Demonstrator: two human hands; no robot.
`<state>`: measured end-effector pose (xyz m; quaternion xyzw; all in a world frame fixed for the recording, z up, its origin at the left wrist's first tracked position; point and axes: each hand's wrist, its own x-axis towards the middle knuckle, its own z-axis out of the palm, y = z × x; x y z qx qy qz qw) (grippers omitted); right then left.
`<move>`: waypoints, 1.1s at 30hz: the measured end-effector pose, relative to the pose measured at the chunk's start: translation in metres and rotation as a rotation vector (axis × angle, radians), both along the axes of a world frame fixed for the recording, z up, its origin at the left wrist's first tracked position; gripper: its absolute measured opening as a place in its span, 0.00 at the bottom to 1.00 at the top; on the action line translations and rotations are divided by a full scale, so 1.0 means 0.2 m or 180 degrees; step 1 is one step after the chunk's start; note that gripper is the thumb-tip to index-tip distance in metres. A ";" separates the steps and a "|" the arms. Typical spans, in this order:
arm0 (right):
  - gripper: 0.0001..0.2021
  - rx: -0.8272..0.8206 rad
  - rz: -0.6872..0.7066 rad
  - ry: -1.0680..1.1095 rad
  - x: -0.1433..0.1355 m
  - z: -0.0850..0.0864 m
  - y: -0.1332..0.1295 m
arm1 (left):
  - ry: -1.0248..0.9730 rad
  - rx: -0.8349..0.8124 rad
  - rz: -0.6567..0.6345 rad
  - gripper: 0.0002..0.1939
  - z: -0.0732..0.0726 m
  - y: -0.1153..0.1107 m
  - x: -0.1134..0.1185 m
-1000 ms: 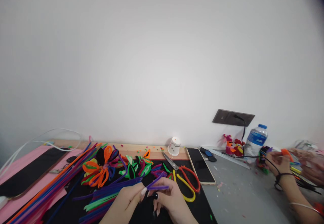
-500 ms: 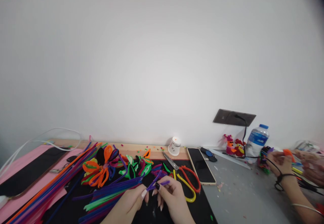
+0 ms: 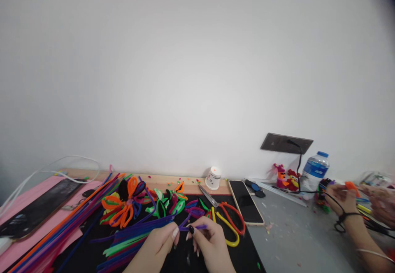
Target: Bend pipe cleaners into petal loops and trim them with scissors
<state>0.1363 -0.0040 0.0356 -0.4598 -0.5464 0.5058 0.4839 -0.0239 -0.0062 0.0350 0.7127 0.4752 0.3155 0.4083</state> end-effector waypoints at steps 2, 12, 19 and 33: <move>0.14 0.0085 0.0012 -0.0122 0.00 0.00 -0.01 | -0.0026 -0.0036 0.0033 0.18 0.01 0.00 0.00; 0.03 0.0605 -0.0039 -0.0615 0.02 0.02 -0.02 | -0.1004 -0.1102 -0.0124 0.21 -0.06 0.02 0.00; 0.05 0.0855 0.0158 -0.1148 0.02 0.03 -0.01 | -0.2073 -0.2427 -0.0550 0.22 -0.04 0.01 -0.01; 0.06 0.0558 0.0169 -0.0943 0.01 0.00 -0.01 | -0.2404 -0.2901 -0.0633 0.20 0.03 -0.02 -0.03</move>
